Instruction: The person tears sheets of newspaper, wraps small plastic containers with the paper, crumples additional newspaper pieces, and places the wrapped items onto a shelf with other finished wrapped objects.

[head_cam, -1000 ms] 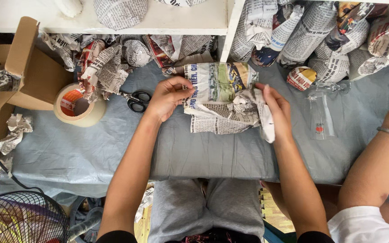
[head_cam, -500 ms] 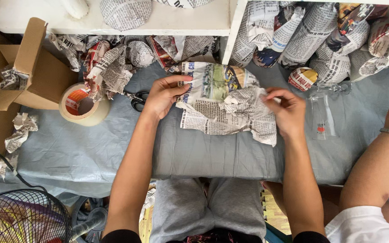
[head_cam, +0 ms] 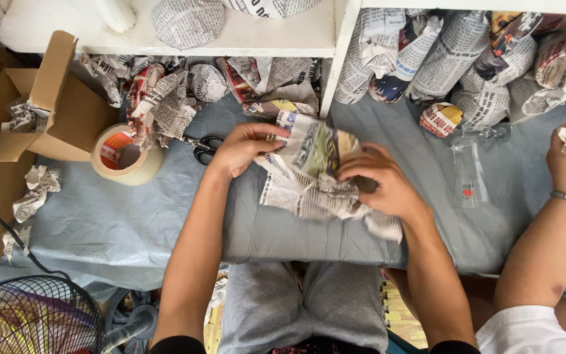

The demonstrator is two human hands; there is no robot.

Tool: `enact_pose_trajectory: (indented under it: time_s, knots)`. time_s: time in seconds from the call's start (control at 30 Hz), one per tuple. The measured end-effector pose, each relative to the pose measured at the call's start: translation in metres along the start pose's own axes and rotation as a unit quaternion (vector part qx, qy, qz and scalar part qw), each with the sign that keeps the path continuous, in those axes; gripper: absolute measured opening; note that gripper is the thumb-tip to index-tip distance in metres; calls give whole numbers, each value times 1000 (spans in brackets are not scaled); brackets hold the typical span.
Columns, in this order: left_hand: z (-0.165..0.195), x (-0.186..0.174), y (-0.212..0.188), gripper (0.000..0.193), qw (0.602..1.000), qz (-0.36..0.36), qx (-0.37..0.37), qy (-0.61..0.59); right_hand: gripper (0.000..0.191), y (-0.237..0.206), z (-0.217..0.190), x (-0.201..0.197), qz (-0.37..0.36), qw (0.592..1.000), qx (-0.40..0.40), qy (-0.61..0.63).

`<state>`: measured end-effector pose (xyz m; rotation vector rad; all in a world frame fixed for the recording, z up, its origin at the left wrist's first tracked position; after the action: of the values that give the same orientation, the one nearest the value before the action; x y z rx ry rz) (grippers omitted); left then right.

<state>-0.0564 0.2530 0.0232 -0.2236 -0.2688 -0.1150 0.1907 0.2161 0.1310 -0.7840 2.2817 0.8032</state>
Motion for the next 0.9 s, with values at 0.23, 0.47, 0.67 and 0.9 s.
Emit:
enact_pose_trajectory:
  time_s: [0.23, 0.47, 0.67, 0.9]
  knots:
    - [-5, 6, 2, 33, 1000, -20, -21, 7, 33, -8, -14, 6, -15, 993, -97, 71]
    - [-11, 25, -5, 28, 989, -85, -25, 118, 44, -15, 11, 37, -115, 974, 60, 184]
    - [-9, 22, -4, 30, 990, -99, -4, 100, 87, -20, 15, 4, 33, 958, 86, 273]
    - [-7, 1, -4, 33, 997, -41, -32, 61, 74, -43, 62, -52, 370, 844, 103, 375]
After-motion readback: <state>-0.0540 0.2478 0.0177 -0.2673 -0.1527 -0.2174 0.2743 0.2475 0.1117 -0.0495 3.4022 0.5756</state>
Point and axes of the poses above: each hand's wrist, its own y-axis towards the middle knuckle, its own x-axis out of the palm, z = x × y, the point moved 9 cm from there along y, towards the middle knuckle, and after that the axes turned 5 degrees about z, right-handed, at the moved point
